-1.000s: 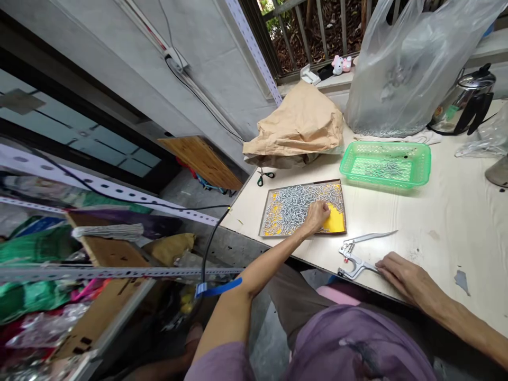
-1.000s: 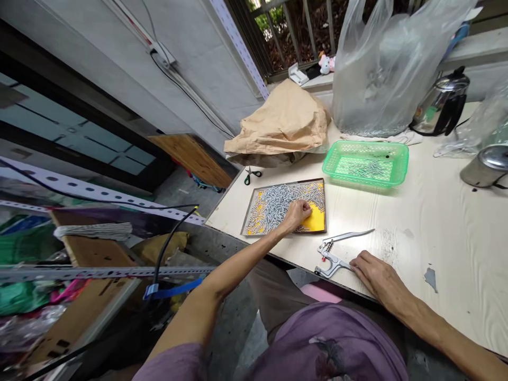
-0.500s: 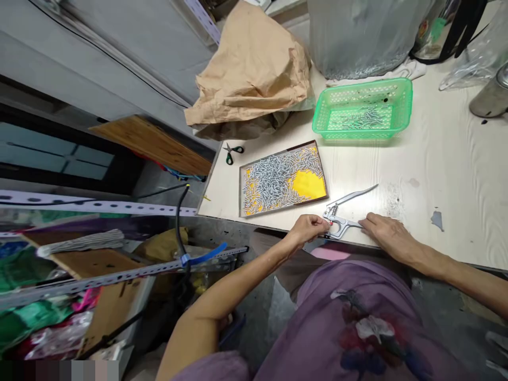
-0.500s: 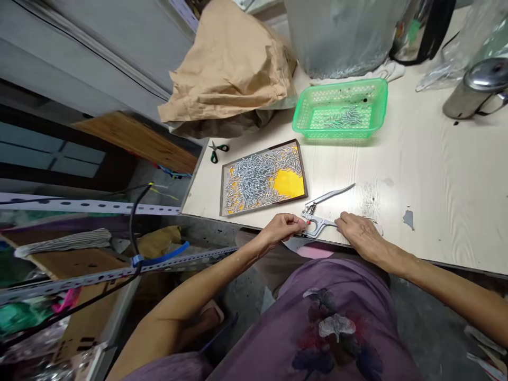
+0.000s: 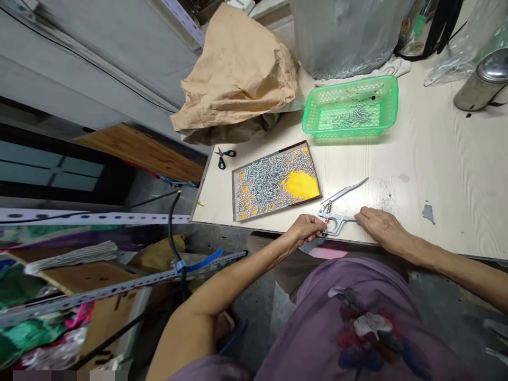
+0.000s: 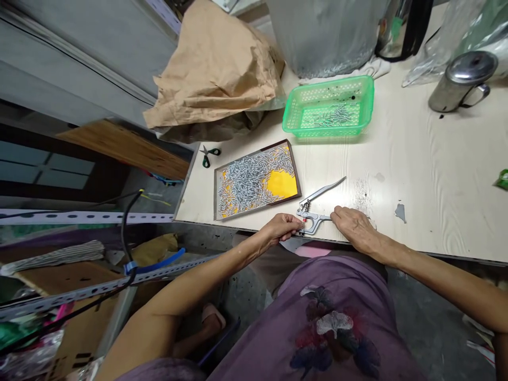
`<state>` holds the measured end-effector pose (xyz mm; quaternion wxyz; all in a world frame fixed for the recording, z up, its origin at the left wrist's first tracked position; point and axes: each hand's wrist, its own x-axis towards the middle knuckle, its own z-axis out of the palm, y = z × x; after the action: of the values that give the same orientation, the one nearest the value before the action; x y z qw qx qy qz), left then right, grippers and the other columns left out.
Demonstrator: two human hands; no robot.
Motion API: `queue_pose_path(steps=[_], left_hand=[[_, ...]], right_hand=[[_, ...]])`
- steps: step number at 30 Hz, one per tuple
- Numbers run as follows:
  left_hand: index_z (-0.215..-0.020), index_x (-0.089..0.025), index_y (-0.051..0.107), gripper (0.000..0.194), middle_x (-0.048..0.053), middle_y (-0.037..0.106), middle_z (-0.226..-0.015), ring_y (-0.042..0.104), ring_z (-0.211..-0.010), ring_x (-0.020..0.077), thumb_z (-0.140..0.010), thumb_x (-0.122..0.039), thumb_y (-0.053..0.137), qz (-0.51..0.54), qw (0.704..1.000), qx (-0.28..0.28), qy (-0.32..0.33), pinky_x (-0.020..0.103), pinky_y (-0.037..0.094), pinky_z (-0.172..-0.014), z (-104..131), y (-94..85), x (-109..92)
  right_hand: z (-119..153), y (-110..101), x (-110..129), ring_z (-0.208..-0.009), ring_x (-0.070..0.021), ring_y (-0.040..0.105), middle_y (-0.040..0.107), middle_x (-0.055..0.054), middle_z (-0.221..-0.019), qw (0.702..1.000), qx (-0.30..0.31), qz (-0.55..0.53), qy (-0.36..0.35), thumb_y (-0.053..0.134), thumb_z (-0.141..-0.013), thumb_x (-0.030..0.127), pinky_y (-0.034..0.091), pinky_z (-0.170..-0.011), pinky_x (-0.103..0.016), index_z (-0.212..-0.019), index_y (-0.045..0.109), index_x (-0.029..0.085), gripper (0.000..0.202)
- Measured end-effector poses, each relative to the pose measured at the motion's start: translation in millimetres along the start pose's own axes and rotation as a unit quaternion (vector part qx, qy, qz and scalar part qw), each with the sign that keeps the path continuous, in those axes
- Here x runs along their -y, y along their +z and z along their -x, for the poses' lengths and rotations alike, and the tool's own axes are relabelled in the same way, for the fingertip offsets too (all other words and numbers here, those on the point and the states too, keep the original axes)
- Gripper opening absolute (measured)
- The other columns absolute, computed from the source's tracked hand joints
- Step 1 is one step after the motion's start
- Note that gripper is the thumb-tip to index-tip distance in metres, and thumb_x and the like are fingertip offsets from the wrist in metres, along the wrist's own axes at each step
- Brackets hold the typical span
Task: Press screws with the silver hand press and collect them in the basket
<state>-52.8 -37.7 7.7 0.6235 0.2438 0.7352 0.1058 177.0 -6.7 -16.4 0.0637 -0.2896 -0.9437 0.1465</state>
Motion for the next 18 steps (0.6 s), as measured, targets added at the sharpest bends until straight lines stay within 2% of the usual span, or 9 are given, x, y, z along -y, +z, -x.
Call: queue_pose_path(steps=[6,13,15,17,18], left_hand=[[-0.061,-0.013,0.057,0.019,-0.010,0.043,-0.037,0.028,-0.027,0.0010,-0.077,-0.012,0.068,-0.054,0.998,0.031,-0.026,0.017,0.014,-0.032,6,-1.4,-12],[-0.066,-0.013,0.059,0.020,-0.010,0.044,-0.038,0.028,-0.027,0.0008,-0.072,-0.021,0.075,-0.050,0.998,0.038,-0.031,0.017,0.014,-0.033,5,-2.3,-11],[-0.069,-0.012,0.060,0.018,-0.011,0.044,-0.038,0.029,-0.027,0.0010,-0.072,-0.021,0.076,-0.051,0.998,0.035,-0.034,0.017,0.015,-0.033,4,-2.5,-9],[-0.070,-0.012,0.060,0.017,-0.010,0.045,-0.038,0.030,-0.028,0.0013,-0.073,-0.021,0.075,-0.052,0.997,0.032,-0.035,0.016,0.016,-0.033,3,-2.6,-8],[-0.070,-0.012,0.060,0.017,-0.010,0.045,-0.039,0.030,-0.028,0.0014,-0.074,-0.020,0.074,-0.053,0.997,0.031,-0.035,0.016,0.017,-0.033,3,-2.6,-8]], right_hand=[[-1,-1,1,-0.068,-0.0173,0.050,0.058,-0.007,-0.082,1.000,-0.006,-0.003,-0.011,0.035,-0.091,0.001,0.034,-0.061,-0.028,-0.087,0.056,0.016,0.026],[0,-2,3,-0.070,-0.0172,0.052,0.060,-0.009,-0.086,1.000,0.013,0.001,0.000,0.033,-0.092,0.002,0.036,-0.062,-0.029,-0.088,0.058,0.016,0.028],[0,-2,2,-0.074,-0.0184,0.053,0.061,-0.010,-0.089,1.000,0.015,0.001,0.004,0.036,-0.095,0.009,0.038,-0.063,-0.029,-0.091,0.059,0.015,0.024],[0,-3,-2,-0.086,-0.0226,0.056,0.063,-0.014,-0.103,1.000,0.003,0.006,0.005,0.045,-0.097,0.026,0.043,-0.069,-0.032,-0.104,0.060,0.015,0.020],[-1,-3,-5,-0.097,-0.0266,0.056,0.061,-0.017,-0.114,1.000,-0.006,0.013,0.006,0.050,-0.095,0.036,0.045,-0.075,-0.036,-0.113,0.058,0.015,0.029]])
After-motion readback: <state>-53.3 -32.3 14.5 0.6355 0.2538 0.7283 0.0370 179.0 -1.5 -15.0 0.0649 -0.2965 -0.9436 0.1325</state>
